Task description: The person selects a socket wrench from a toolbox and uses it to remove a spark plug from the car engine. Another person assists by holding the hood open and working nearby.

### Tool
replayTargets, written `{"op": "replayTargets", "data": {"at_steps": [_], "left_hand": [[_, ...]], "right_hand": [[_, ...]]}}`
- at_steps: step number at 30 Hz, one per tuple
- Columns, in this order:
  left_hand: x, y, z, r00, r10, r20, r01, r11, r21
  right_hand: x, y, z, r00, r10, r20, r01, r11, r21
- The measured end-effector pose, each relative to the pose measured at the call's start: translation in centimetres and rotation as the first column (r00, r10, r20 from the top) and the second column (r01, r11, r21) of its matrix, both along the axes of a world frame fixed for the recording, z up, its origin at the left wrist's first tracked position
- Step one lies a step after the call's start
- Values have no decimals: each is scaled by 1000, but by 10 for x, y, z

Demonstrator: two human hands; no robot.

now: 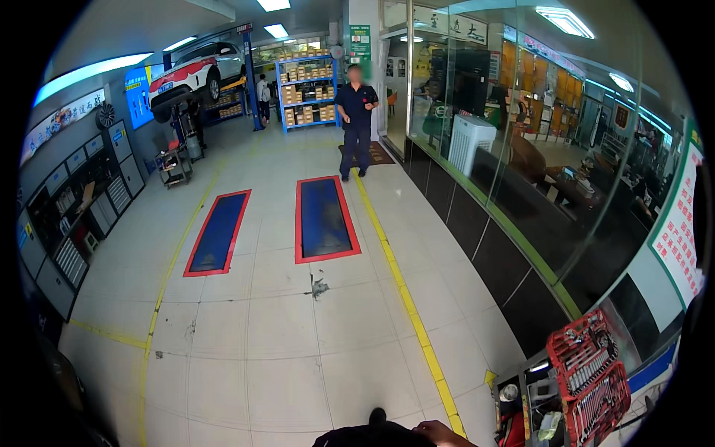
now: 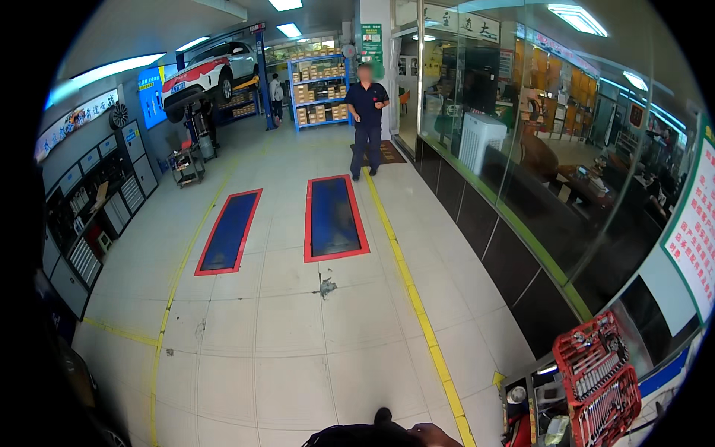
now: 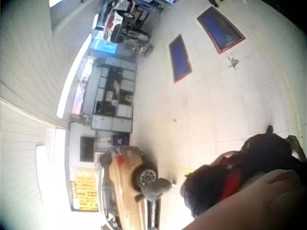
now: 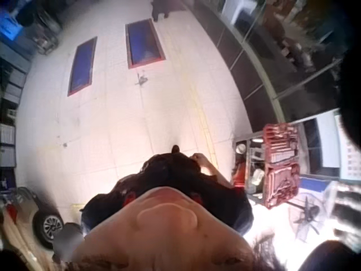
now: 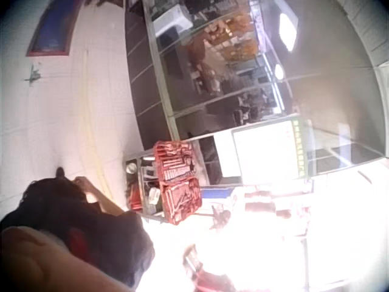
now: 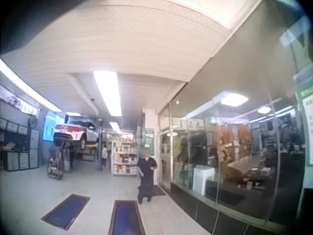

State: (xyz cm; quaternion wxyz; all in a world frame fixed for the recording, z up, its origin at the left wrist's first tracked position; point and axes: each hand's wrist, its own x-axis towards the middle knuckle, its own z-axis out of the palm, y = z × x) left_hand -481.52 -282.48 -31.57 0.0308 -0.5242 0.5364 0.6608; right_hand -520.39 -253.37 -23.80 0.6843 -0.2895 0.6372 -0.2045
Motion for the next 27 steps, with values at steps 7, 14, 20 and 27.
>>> {"op": "replayTargets", "data": {"at_steps": [7,14,20,27], "left_hand": [[-72,-120,21,988,151,-2,-143,942,305],[-172,-326,18,987,132,-88,-70,862,501],[-253,-514,26,993,17,-119,61,783,618],[-376,-698,38,997,-6,-73,54,730,681]], "right_hand": [[-118,-231,5,987,131,92,-138,987,82],[-219,-439,6,997,52,61,-57,994,90],[-307,-578,17,987,-162,11,162,987,6],[-416,-779,-5,951,-307,-45,294,937,-189]]}}
